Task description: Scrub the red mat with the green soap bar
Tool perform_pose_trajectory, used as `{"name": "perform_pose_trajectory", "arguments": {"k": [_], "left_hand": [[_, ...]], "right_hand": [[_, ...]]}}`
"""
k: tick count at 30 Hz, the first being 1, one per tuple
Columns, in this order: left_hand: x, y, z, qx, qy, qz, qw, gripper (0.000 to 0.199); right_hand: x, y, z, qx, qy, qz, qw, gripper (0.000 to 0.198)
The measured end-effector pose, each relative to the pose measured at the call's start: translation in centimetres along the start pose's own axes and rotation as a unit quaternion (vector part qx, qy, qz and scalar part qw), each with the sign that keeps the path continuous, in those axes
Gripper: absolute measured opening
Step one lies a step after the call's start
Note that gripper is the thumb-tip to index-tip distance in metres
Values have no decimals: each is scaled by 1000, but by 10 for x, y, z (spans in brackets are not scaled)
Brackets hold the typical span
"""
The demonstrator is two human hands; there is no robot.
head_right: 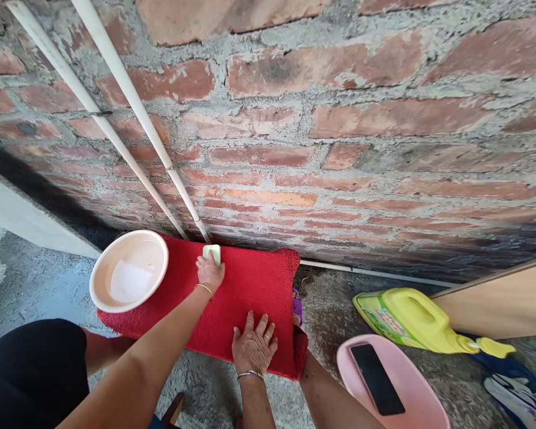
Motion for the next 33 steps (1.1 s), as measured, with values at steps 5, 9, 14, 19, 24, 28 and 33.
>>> {"name": "perform_pose_trajectory", "arguments": {"k": [5, 9, 14, 19, 24, 28, 33], "left_hand": [[-74, 43, 48, 146, 270, 22, 951, 69], [-54, 33, 68, 149, 271, 62, 949, 66], [27, 7, 85, 115, 181, 43, 976, 69], [86, 3, 118, 109, 123, 21, 986, 69], [90, 10, 147, 111, 128, 41, 985, 70], [78, 13, 162, 112, 175, 58, 976, 70], [67, 10, 176, 98, 248, 143, 953, 64]], "right_hand": [[-3, 10, -3, -7, -16, -8, 1000, 54], [-4, 13, -4, -5, -17, -22, 1000, 53], [-4, 1, -3, 14, -9, -45, 999, 53], [8, -19, 6, -6, -36, -201, 979, 43], [44, 10, 28, 226, -31, -536, 813, 45], [53, 33, 44, 314, 39, -665, 677, 52], [39, 45, 42, 349, 110, -700, 613, 58]]}}
Point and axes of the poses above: each hand's wrist, its own z-axis away from the middle knuckle, its own y-axis out of the palm, x = y × z, the point moved 6 cm from there along -z, towards the middle knuckle, and after that the axes turned 12 degrees about y, right-handed, at the moved point
